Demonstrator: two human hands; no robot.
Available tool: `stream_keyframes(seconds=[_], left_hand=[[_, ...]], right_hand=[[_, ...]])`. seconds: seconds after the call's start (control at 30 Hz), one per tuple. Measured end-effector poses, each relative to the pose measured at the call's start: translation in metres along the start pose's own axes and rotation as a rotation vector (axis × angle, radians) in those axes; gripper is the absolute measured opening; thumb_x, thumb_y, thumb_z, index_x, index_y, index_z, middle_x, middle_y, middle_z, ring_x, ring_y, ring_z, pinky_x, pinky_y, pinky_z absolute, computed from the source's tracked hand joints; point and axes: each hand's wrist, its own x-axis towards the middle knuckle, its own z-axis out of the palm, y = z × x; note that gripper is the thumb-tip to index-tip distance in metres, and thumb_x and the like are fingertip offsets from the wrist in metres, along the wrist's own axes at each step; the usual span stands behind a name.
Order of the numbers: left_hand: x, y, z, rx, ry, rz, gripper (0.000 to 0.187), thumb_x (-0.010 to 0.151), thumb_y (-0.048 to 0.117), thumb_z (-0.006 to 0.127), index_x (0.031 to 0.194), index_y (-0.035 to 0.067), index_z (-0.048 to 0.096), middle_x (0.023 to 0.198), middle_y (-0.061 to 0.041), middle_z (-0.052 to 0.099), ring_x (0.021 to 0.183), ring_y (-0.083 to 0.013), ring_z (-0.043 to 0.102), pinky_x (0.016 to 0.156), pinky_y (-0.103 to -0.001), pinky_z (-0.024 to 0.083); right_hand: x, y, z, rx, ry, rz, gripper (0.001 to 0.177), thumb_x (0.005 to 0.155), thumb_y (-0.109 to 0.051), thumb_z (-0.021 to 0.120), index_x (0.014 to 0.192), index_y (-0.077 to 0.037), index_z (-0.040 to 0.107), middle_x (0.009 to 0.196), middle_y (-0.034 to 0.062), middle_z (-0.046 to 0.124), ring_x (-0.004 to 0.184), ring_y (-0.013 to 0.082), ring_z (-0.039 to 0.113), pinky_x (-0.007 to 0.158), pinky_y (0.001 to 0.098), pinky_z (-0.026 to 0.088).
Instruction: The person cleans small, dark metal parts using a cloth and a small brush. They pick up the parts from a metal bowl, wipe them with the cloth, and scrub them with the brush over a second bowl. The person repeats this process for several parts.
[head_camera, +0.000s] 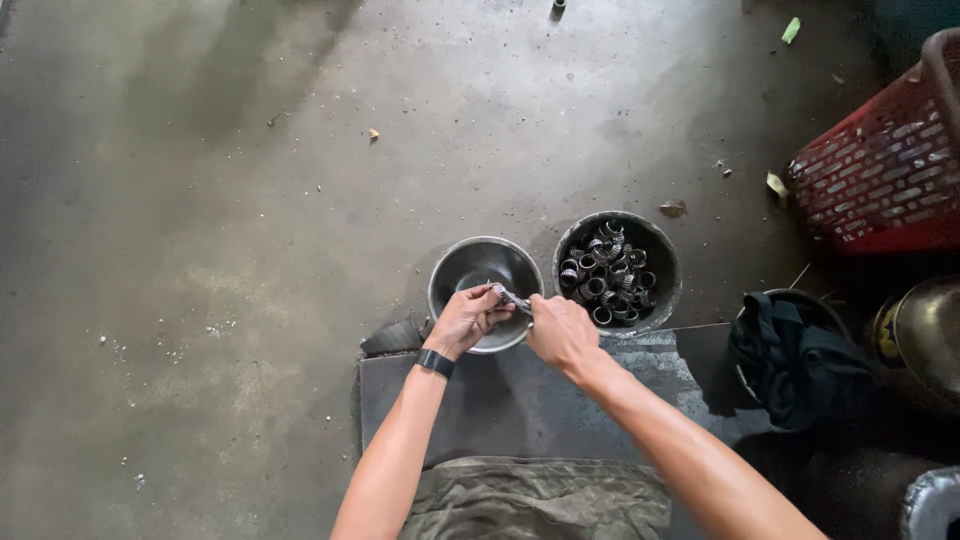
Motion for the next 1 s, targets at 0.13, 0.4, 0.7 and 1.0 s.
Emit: stream_keyframes(seconds=[0.13,0.4,0.7,1.0], left_hand=[[-0.008,0.008,0.008,-0.005,-0.072,0.059,0.023,0.098,0.010,0.069,0.117,-0.004,0.067,0.104,-0.013,0.075,0.094,-0.0224,0.075,0.088,-0.036,0.063],[-0.001,0.000,0.001,-0.073,-0.058,0.009,0.022,0.099,0.011,0.068,0.116,-0.004,0.068,0.104,-0.014,0.074,0.093,-0.0235,0.074,0.086,-0.037,0.063],[-0.002,0.001,0.005,-0.086,-0.152,0.067,0.025,0.099,0.006,0.069,0.122,-0.004,0.069,0.106,-0.014,0.074,0.094,-0.0230,0.074,0.087,-0.036,0.062],[0.007,-0.005,-0.002,0.049,0.015,0.029,0.022,0.098,0.005,0.068,0.116,-0.007,0.066,0.106,-0.018,0.075,0.097,-0.0279,0.076,0.085,-0.036,0.066]], right_hand=[[0.003,0.004,0.001,0.085,0.017,-0.085,0.019,0.082,-0.015,0.067,0.096,-0.002,0.066,0.083,0.0251,0.070,0.085,0.0446,0.069,0.077,0.0538,0.055],[0.000,0.000,-0.006,0.161,-0.010,-0.021,0.018,0.088,-0.022,0.064,0.093,-0.006,0.071,0.084,0.0262,0.070,0.083,0.0452,0.070,0.078,0.0527,0.056],[0.001,0.005,-0.015,0.319,0.019,-0.163,0.020,0.080,-0.017,0.066,0.092,-0.001,0.069,0.077,0.0252,0.070,0.077,0.0438,0.070,0.071,0.0499,0.058],[0.006,0.024,0.016,-0.088,0.031,-0.082,0.018,0.085,-0.008,0.057,0.093,0.006,0.066,0.086,0.0278,0.072,0.078,0.0423,0.073,0.071,0.0519,0.059]])
